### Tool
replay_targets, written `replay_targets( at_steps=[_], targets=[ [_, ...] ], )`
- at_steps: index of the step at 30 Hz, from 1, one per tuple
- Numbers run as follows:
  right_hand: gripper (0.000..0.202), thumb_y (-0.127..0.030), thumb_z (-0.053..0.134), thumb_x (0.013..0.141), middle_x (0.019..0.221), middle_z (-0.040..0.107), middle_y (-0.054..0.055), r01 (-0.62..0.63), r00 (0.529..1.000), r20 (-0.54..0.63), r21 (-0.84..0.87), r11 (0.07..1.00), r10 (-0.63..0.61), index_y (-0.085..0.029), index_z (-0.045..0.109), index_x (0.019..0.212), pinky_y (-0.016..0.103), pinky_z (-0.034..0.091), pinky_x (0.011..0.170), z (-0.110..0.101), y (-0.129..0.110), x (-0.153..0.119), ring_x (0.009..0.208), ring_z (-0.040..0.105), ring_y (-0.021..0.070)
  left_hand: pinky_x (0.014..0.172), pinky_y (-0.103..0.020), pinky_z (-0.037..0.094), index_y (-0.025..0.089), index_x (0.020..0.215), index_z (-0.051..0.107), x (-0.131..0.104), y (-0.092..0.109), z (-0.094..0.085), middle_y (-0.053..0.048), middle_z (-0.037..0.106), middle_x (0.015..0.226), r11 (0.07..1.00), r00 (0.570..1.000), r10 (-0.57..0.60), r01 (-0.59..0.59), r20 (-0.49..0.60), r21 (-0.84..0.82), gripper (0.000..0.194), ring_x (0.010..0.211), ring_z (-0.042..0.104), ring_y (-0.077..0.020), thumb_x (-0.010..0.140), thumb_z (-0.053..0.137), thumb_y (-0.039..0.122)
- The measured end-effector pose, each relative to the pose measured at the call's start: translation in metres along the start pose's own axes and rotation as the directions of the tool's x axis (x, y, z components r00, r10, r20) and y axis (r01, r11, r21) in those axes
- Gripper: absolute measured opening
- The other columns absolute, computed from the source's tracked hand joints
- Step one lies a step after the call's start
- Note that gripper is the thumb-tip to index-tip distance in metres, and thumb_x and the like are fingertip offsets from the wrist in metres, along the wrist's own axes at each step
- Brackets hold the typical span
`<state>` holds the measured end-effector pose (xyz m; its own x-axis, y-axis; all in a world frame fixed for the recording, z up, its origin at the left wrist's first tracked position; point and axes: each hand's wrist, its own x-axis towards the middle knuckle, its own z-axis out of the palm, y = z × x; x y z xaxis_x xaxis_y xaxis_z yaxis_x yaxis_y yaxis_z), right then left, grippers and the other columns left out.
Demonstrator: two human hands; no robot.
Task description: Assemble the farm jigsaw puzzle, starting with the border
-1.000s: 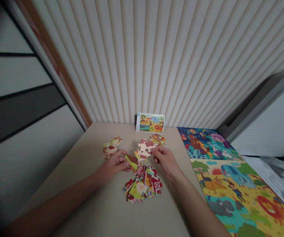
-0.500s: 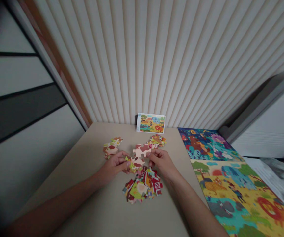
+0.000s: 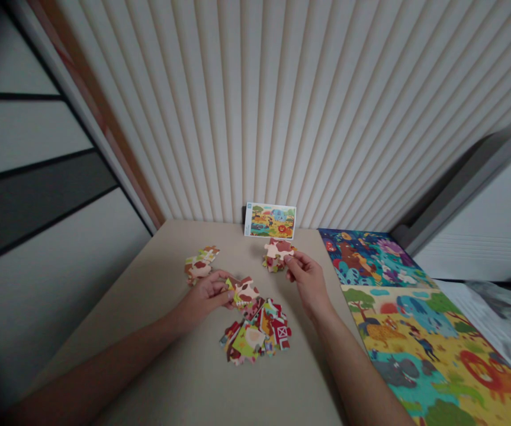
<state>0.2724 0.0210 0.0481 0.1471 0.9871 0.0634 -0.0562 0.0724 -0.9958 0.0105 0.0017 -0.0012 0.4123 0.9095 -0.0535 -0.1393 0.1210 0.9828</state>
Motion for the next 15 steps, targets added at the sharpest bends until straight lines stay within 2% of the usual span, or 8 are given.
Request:
replay_targets(
  at_steps=[4,7,9,12,15],
  targets=[
    [0.049,-0.044,0.076,0.078,0.078,0.069,0.001,0.091,0.988,-0.120,-0.014,0.996,-0.092,-0.018,0.064,0.119,0.022,0.036,0.050,-0.009,0.002,0.008,0.054,0.050,0.0096,0.063,-0.027,0.058,0.017,0.107,0.056,-0.005,0.001,0.005,-0.001,0.068,0.084,0.998,0.990,-0.058,0.057,0.128,0.010,0.046,0.069,0.067,-0.0136,0.078,0.078,0.045],
    [0.049,-0.043,0.077,0.077,0.076,0.069,0.001,0.138,0.974,-0.172,-0.074,0.988,-0.149,-0.017,0.064,0.117,0.023,0.037,0.051,-0.015,0.005,0.014,0.056,0.053,0.0113,0.059,-0.026,0.056,0.017,0.113,0.057,-0.012,0.000,0.009,-0.001,0.066,0.084,0.990,0.955,-0.134,0.118,0.263,0.074,0.051,0.065,0.064,-0.0130,0.078,0.076,0.049],
    [0.049,-0.044,0.077,0.077,0.075,0.070,0.002,0.128,0.974,-0.174,-0.096,0.987,-0.143,-0.017,0.065,0.115,0.023,0.037,0.050,-0.018,0.008,0.016,0.056,0.054,0.0119,0.057,-0.024,0.052,0.017,0.116,0.058,-0.016,-0.002,0.009,0.000,0.065,0.083,0.979,0.933,-0.162,0.113,0.322,0.167,0.051,0.063,0.061,-0.0117,0.081,0.073,0.051],
    [0.048,-0.045,0.078,0.075,0.071,0.069,0.001,0.102,0.978,-0.166,-0.127,0.987,-0.123,-0.017,0.065,0.112,0.023,0.037,0.050,-0.019,0.010,0.018,0.055,0.054,0.0123,0.056,-0.020,0.044,0.017,0.118,0.064,-0.021,-0.001,0.008,0.002,0.062,0.079,0.908,0.932,-0.099,-0.059,0.349,0.415,0.043,0.063,0.056,-0.0102,0.086,0.067,0.046],
    [0.048,-0.046,0.076,0.076,0.068,0.069,0.001,0.074,0.985,-0.139,-0.187,0.980,-0.101,-0.016,0.065,0.111,0.023,0.038,0.050,-0.018,0.009,0.017,0.055,0.055,0.0127,0.061,-0.021,0.042,0.019,0.118,0.067,-0.023,0.006,0.008,0.001,0.063,0.079,0.746,0.919,0.022,-0.277,0.394,0.605,0.038,0.066,0.055,-0.0114,0.088,0.066,0.042]
  ],
)
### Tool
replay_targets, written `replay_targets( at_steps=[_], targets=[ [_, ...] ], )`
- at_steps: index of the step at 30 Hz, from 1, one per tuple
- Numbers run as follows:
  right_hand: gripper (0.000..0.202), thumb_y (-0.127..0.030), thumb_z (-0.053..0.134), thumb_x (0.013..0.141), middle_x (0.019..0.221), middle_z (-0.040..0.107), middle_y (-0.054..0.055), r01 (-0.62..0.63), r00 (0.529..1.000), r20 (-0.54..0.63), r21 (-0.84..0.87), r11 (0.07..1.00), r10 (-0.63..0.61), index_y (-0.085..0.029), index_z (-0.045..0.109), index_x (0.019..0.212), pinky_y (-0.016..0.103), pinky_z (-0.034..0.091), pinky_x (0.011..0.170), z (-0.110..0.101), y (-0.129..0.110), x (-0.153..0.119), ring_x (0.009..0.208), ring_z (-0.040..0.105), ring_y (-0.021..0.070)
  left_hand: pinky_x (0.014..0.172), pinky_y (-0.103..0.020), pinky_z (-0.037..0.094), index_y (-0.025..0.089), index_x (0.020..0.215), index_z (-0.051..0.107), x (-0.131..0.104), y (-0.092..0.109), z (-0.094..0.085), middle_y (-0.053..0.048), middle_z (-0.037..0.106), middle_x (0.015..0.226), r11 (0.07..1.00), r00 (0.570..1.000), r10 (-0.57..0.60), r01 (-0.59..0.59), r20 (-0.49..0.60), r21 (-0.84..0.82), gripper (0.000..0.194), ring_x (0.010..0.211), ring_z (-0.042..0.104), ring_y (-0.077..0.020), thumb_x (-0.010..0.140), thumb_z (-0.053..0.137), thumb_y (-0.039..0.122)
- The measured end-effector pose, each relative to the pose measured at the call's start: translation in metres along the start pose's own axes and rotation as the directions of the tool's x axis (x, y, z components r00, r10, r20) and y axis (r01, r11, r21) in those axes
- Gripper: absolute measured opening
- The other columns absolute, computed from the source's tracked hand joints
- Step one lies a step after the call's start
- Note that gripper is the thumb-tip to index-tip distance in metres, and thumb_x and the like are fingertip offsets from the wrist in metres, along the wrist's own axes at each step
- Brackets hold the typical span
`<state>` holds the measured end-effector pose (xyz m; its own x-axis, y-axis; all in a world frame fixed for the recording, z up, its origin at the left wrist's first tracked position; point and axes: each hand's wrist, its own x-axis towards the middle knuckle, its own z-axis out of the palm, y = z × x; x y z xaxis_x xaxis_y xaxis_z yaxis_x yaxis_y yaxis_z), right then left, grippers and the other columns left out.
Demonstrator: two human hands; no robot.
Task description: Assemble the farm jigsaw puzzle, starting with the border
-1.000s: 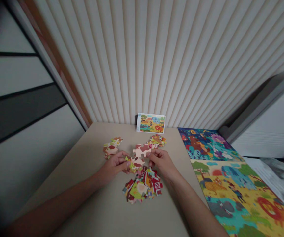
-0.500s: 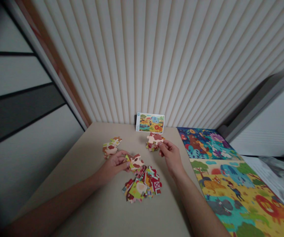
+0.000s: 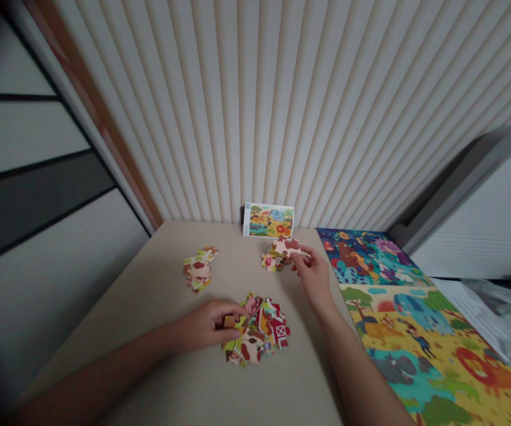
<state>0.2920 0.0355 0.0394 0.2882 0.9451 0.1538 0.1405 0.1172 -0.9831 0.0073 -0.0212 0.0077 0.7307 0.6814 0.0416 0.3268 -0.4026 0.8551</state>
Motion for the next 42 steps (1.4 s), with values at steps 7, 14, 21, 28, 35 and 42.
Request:
replay_targets(
  at_steps=[7,14,21,28,35,42],
  targets=[
    [0.053,-0.048,0.074,0.075,0.075,0.074,0.006,-0.064,0.986,0.148,-0.107,0.992,0.080,-0.012,0.069,0.114,0.024,0.041,0.050,0.008,0.002,-0.002,0.055,0.057,0.0137,0.085,-0.027,0.050,0.025,0.133,0.060,-0.002,0.016,-0.005,-0.008,0.062,0.115,0.967,0.988,0.156,-0.148,-0.021,0.209,0.042,0.098,0.062,-0.0182,0.093,0.063,0.038],
    [0.073,-0.048,0.067,0.081,0.111,0.073,0.014,-0.018,0.994,0.101,-0.151,0.988,0.033,-0.012,0.050,0.143,0.028,0.049,0.057,0.010,0.021,0.001,0.066,0.064,0.0162,0.096,-0.033,0.047,0.020,0.122,0.062,0.000,0.008,-0.019,-0.009,0.063,0.117,0.895,0.959,0.182,-0.070,-0.217,0.441,0.028,0.107,0.061,-0.0196,0.100,0.046,0.025],
    [0.038,-0.041,0.054,0.093,0.116,0.068,0.013,0.283,0.959,0.138,-0.416,0.864,-0.247,-0.018,0.070,0.118,0.034,0.052,0.070,0.009,0.010,-0.009,0.075,0.063,0.0192,0.098,-0.041,0.044,0.018,0.118,0.065,0.001,-0.037,-0.076,-0.011,0.067,0.111,0.674,0.796,0.119,0.375,-0.594,0.637,0.028,0.106,0.059,-0.0267,0.095,0.051,0.028],
    [0.031,-0.036,0.053,0.095,0.113,0.066,0.011,0.324,0.945,0.183,-0.406,0.854,-0.272,-0.020,0.069,0.115,0.033,0.050,0.067,0.020,0.003,-0.024,0.069,0.061,0.0173,0.103,-0.044,0.041,0.017,0.116,0.068,0.005,-0.074,-0.090,-0.015,0.064,0.125,0.530,0.661,-0.078,0.662,-0.746,0.531,0.046,0.118,0.056,-0.0308,0.089,0.056,0.053],
    [0.028,-0.035,0.052,0.096,0.111,0.066,0.010,0.336,0.937,0.231,-0.383,0.861,-0.263,-0.021,0.069,0.114,0.033,0.050,0.066,0.030,-0.002,-0.036,0.068,0.060,0.0167,0.104,-0.039,0.040,0.020,0.109,0.071,0.014,-0.080,-0.087,-0.011,0.066,0.120,0.619,0.634,-0.106,0.645,-0.766,0.449,0.035,0.114,0.059,-0.0264,0.083,0.065,0.043],
    [0.029,-0.035,0.051,0.096,0.110,0.066,0.009,0.345,0.932,0.245,-0.369,0.863,-0.268,-0.022,0.069,0.114,0.032,0.049,0.065,0.029,-0.003,-0.037,0.070,0.060,0.0176,0.095,-0.037,0.047,0.020,0.091,0.067,0.014,-0.081,-0.088,-0.006,0.070,0.098,0.749,0.735,-0.019,0.460,-0.678,0.477,0.014,0.099,0.064,-0.0227,0.085,0.059,0.029]
  ],
)
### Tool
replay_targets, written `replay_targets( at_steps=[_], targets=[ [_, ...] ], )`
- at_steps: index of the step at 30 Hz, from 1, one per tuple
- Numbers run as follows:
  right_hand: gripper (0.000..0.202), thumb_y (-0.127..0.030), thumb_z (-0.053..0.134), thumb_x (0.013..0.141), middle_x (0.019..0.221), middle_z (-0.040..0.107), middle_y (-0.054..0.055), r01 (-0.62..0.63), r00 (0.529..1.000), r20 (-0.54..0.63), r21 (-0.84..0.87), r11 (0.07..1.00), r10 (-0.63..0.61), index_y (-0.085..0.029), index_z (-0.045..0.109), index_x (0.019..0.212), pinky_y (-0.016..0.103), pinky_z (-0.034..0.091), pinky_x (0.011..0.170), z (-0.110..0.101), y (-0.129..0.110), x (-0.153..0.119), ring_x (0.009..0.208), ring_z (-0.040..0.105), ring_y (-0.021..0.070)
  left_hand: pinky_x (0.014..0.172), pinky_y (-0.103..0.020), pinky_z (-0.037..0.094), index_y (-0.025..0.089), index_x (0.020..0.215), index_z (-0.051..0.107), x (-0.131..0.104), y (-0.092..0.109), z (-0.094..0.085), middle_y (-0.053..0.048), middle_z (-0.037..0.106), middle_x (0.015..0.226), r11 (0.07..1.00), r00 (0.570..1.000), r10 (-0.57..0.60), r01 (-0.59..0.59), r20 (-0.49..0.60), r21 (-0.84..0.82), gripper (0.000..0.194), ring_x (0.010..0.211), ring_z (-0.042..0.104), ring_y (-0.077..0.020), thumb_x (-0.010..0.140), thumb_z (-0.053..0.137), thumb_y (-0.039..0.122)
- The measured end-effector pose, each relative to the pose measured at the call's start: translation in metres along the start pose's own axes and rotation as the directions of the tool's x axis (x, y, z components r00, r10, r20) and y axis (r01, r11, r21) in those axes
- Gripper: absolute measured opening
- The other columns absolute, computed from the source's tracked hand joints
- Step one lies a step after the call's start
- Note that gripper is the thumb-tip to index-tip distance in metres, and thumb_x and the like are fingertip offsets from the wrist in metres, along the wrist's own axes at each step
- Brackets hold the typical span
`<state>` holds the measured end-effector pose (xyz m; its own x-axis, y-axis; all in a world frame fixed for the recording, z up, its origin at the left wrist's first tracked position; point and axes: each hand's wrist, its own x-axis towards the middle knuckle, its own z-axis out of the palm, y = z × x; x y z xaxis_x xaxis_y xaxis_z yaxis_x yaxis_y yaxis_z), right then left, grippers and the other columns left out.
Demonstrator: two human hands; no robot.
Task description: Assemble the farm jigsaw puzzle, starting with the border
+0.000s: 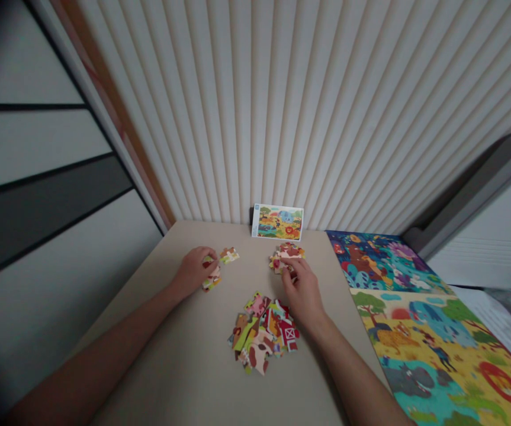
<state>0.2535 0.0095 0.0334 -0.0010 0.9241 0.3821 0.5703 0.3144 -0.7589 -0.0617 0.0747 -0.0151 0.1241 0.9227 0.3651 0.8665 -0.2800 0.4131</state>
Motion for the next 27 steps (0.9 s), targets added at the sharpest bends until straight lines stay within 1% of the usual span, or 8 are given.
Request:
replay_targets(
  at_steps=[4,6,9,12,18,23,25,27],
  targets=[
    [0.027,-0.034,0.050,0.096,0.111,0.067,0.009,0.012,1.000,0.016,-0.017,1.000,-0.012,-0.022,0.069,0.112,0.032,0.050,0.066,0.001,0.000,-0.001,0.072,0.061,0.0179,0.103,-0.039,0.043,0.019,0.116,0.066,0.000,0.001,0.000,-0.010,0.070,0.119,0.999,0.999,0.034,-0.034,0.005,-0.009,0.032,0.113,0.062,-0.0247,0.086,0.058,0.027],
    [0.028,-0.033,0.050,0.096,0.111,0.067,0.009,0.018,1.000,0.023,-0.023,1.000,-0.017,-0.022,0.069,0.113,0.032,0.050,0.067,0.001,0.000,-0.001,0.074,0.061,0.0181,0.104,-0.040,0.042,0.021,0.123,0.064,0.002,0.001,-0.001,-0.009,0.069,0.125,0.998,0.998,0.060,-0.059,0.027,-0.017,0.038,0.117,0.062,-0.0249,0.086,0.058,0.026],
    [0.028,-0.032,0.050,0.095,0.110,0.068,0.009,0.029,0.999,0.027,-0.025,0.999,-0.028,-0.022,0.069,0.112,0.032,0.050,0.067,0.002,0.000,-0.001,0.076,0.062,0.0186,0.099,-0.038,0.044,0.024,0.118,0.068,0.005,0.004,-0.003,-0.006,0.073,0.118,0.997,0.994,0.082,-0.082,0.076,-0.014,0.033,0.110,0.065,-0.0240,0.086,0.057,0.023],
    [0.027,-0.031,0.050,0.095,0.109,0.068,0.009,0.042,0.999,0.025,-0.029,0.999,-0.041,-0.022,0.070,0.111,0.032,0.050,0.068,0.002,-0.001,0.000,0.076,0.062,0.0186,0.095,-0.038,0.044,0.024,0.112,0.071,0.007,0.010,-0.004,-0.005,0.075,0.112,0.997,0.991,0.072,-0.076,0.109,0.032,0.028,0.104,0.067,-0.0240,0.088,0.056,0.024],
    [0.027,-0.031,0.050,0.096,0.110,0.068,0.009,0.039,0.999,0.020,-0.033,0.999,-0.039,-0.022,0.070,0.112,0.032,0.051,0.068,0.001,-0.002,-0.001,0.073,0.062,0.0180,0.098,-0.040,0.039,0.028,0.119,0.069,0.001,0.031,-0.007,-0.007,0.072,0.107,0.978,0.990,0.111,-0.124,0.087,0.166,0.030,0.103,0.063,-0.0240,0.096,0.051,0.036],
    [0.027,-0.031,0.049,0.097,0.109,0.067,0.009,0.043,0.999,0.025,-0.028,0.999,-0.042,-0.022,0.069,0.111,0.032,0.050,0.069,0.001,-0.002,-0.001,0.074,0.062,0.0182,0.099,-0.042,0.038,0.024,0.113,0.072,-0.005,0.042,-0.007,-0.009,0.067,0.104,0.969,0.992,0.118,-0.127,0.054,0.210,0.037,0.101,0.060,-0.0261,0.090,0.059,0.050],
    [0.026,-0.030,0.049,0.097,0.110,0.067,0.009,0.054,0.998,0.028,-0.030,0.998,-0.053,-0.022,0.069,0.112,0.032,0.050,0.070,0.001,-0.002,-0.001,0.076,0.063,0.0184,0.098,-0.042,0.038,0.024,0.113,0.072,-0.005,0.043,-0.006,-0.009,0.067,0.107,0.972,0.993,0.102,-0.112,0.055,0.207,0.038,0.103,0.060,-0.0270,0.087,0.063,0.049],
    [0.026,-0.029,0.050,0.096,0.110,0.068,0.008,0.065,0.997,0.036,-0.037,0.997,-0.063,-0.022,0.069,0.112,0.032,0.050,0.073,0.001,-0.002,-0.001,0.078,0.063,0.0186,0.097,-0.040,0.040,0.024,0.112,0.072,-0.005,0.043,-0.004,-0.008,0.068,0.108,0.977,0.993,0.087,-0.100,0.076,0.189,0.033,0.103,0.061,-0.0264,0.086,0.064,0.042]
  ],
)
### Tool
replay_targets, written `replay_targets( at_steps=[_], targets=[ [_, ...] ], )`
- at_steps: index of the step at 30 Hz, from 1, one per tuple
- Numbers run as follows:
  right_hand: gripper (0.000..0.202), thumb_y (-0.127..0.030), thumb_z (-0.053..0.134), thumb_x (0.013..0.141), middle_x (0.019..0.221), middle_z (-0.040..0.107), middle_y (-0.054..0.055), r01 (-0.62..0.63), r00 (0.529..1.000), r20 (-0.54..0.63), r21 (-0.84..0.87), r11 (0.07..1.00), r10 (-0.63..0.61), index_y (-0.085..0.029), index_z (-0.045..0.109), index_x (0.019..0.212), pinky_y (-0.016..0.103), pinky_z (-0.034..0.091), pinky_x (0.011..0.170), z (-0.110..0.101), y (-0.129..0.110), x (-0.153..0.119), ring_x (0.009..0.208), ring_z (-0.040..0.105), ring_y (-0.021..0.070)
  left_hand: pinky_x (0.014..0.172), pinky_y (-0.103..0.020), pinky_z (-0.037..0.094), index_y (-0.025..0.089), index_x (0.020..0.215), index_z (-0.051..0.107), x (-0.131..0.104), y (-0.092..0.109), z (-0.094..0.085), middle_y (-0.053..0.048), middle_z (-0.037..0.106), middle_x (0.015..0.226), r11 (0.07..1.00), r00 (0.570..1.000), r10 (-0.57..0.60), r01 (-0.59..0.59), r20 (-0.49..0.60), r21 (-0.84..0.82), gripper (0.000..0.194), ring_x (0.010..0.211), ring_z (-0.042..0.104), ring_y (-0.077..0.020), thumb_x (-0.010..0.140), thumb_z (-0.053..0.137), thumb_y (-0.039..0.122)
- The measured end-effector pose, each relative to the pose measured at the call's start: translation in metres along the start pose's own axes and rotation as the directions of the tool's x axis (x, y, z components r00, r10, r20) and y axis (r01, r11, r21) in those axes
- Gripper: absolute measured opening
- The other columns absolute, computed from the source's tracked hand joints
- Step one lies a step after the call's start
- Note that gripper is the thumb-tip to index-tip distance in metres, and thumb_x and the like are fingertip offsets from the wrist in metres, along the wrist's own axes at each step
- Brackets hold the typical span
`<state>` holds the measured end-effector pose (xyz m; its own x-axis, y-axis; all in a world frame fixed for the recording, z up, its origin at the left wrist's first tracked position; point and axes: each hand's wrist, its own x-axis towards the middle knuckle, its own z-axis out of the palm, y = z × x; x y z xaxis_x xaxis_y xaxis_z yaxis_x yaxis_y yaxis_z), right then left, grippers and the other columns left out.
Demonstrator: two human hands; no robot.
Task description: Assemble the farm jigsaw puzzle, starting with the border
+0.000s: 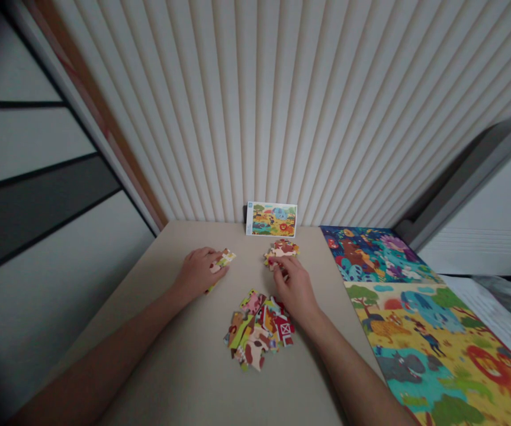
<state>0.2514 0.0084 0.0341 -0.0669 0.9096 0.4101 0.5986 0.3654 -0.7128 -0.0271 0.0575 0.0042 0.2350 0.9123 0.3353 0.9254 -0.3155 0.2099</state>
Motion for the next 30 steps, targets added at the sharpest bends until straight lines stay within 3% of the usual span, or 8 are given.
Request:
replay_targets(
  at_steps=[3,6,11,17,24,30],
  targets=[
    [0.026,-0.028,0.050,0.096,0.109,0.068,0.008,0.001,1.000,0.003,-0.009,1.000,-0.001,-0.022,0.069,0.113,0.032,0.049,0.074,0.000,0.000,0.000,0.079,0.063,0.0190,0.098,-0.039,0.040,0.025,0.110,0.073,0.002,-0.001,0.003,-0.007,0.070,0.109,0.999,0.999,-0.004,0.005,0.033,-0.035,0.026,0.103,0.062,-0.0251,0.088,0.062,0.033],
    [0.027,-0.029,0.049,0.096,0.109,0.068,0.008,0.002,1.000,0.010,-0.011,1.000,-0.002,-0.022,0.069,0.113,0.032,0.050,0.074,-0.001,0.000,-0.001,0.080,0.064,0.0193,0.102,-0.041,0.039,0.026,0.119,0.069,0.003,-0.002,0.005,-0.007,0.070,0.112,0.998,0.999,0.027,-0.025,0.030,-0.058,0.032,0.106,0.062,-0.0254,0.089,0.062,0.030],
    [0.027,-0.029,0.050,0.096,0.109,0.069,0.008,0.007,1.000,-0.006,0.004,1.000,-0.007,-0.023,0.070,0.113,0.032,0.050,0.076,-0.001,0.000,-0.001,0.081,0.064,0.0192,0.109,-0.044,0.036,0.023,0.134,0.059,-0.001,0.002,0.002,-0.009,0.067,0.124,0.977,0.981,0.186,-0.190,-0.049,-0.095,0.044,0.114,0.059,-0.0264,0.091,0.062,0.030],
    [0.030,-0.038,0.053,0.097,0.107,0.071,0.006,-0.088,0.994,0.069,0.102,0.991,0.082,-0.023,0.069,0.117,0.031,0.049,0.072,0.002,0.004,-0.002,0.076,0.061,0.0174,0.114,-0.044,0.035,0.021,0.143,0.049,-0.016,0.018,-0.009,-0.010,0.065,0.130,0.888,0.889,0.424,-0.446,-0.175,-0.114,0.047,0.117,0.060,-0.0225,0.098,0.057,0.030],
    [0.042,-0.045,0.060,0.093,0.090,0.069,0.004,-0.175,0.943,0.328,0.335,0.926,0.060,-0.019,0.064,0.127,0.028,0.049,0.071,0.008,-0.006,-0.008,0.079,0.061,0.0169,0.109,-0.045,0.042,0.018,0.137,0.053,-0.033,0.034,-0.019,-0.012,0.067,0.126,0.809,0.796,0.547,-0.582,-0.261,-0.080,0.043,0.116,0.061,-0.0228,0.096,0.061,0.028],
    [0.028,-0.045,0.065,0.090,0.072,0.061,-0.001,-0.230,0.919,0.388,0.386,0.893,0.069,-0.017,0.067,0.096,0.025,0.044,0.064,0.013,-0.011,-0.011,0.066,0.054,0.0125,0.111,-0.046,0.041,0.016,0.143,0.047,-0.037,0.034,-0.024,-0.013,0.067,0.126,0.769,0.758,0.608,-0.637,-0.236,-0.064,0.049,0.117,0.062,-0.0232,0.096,0.059,0.025]
  ],
)
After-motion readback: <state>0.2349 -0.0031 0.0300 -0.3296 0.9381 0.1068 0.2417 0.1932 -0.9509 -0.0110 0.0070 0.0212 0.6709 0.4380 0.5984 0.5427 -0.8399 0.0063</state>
